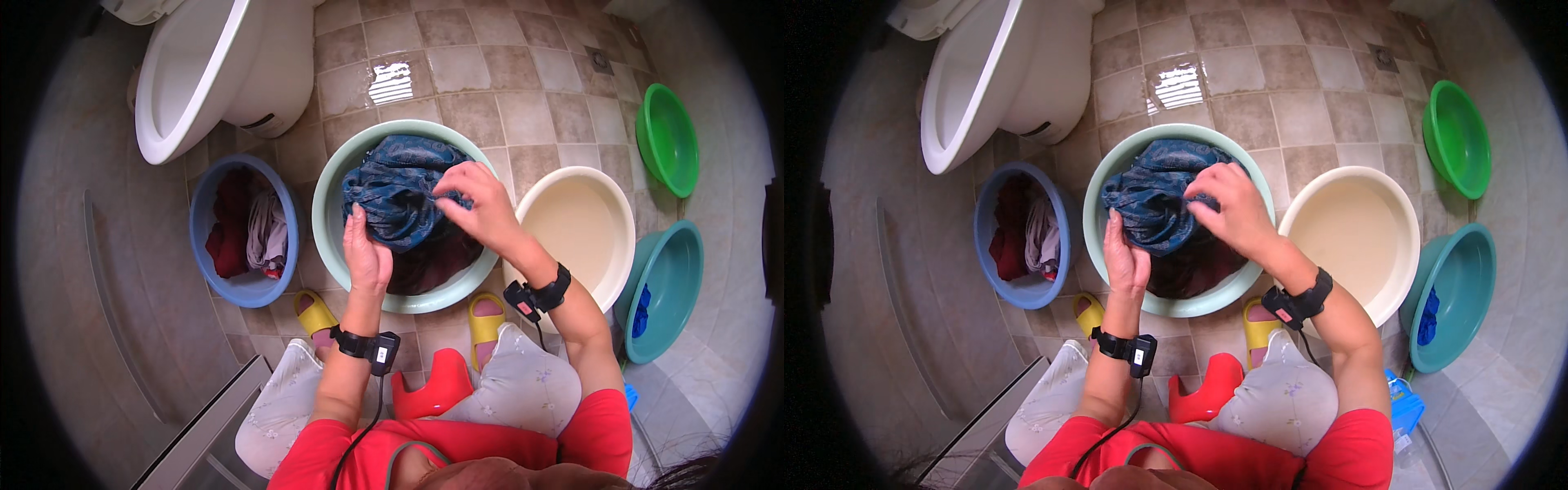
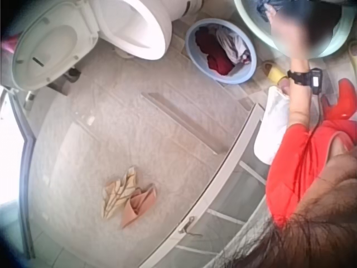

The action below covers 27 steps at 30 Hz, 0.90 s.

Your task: The person washes clothes by hand in a plastic basin, scrubbing and wringing the garments before placing them into another basin.

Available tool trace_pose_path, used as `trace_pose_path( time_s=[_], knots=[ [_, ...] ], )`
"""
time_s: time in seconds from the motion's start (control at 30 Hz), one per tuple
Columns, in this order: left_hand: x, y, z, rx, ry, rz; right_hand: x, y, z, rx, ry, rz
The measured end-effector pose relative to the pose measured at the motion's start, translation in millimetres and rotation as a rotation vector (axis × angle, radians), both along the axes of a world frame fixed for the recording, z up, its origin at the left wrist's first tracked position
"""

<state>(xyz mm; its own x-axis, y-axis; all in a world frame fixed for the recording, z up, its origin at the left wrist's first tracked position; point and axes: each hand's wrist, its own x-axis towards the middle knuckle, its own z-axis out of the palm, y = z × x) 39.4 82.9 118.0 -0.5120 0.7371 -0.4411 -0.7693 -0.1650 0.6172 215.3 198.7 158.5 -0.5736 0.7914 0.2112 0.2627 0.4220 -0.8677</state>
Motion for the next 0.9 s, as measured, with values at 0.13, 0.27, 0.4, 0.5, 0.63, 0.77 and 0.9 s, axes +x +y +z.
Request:
trace_pose_path(
  time_s=[0.13,0.27,0.4,0.5,0.63,0.77,0.9],
  knots=[
    [10,-1,6,0.033,-0.001,-0.117,-17,-16,0,0.119,0.002,0.107],
    [22,-14,9,0.092,0.034,-0.296,-19,-24,-26,0.209,-0.152,0.055],
    [16,-16,7,0.108,0.220,-0.362,-11,-19,-42,0.050,-0.040,0.146],
    [-10,-13,-2,-0.036,0.293,-0.240,0,-4,-14,0.055,0.005,0.045],
    [-45,-26,-27,-0.318,0.519,-0.096,5,8,38,-0.150,0.164,0.033],
    [-22,-19,-9,-0.358,0.822,0.046,2,10,41,-0.376,0.327,-0.002],
    [12,-3,36,-0.043,1.128,-0.089,-6,1,27,-0.254,0.242,0.038]
  ],
)
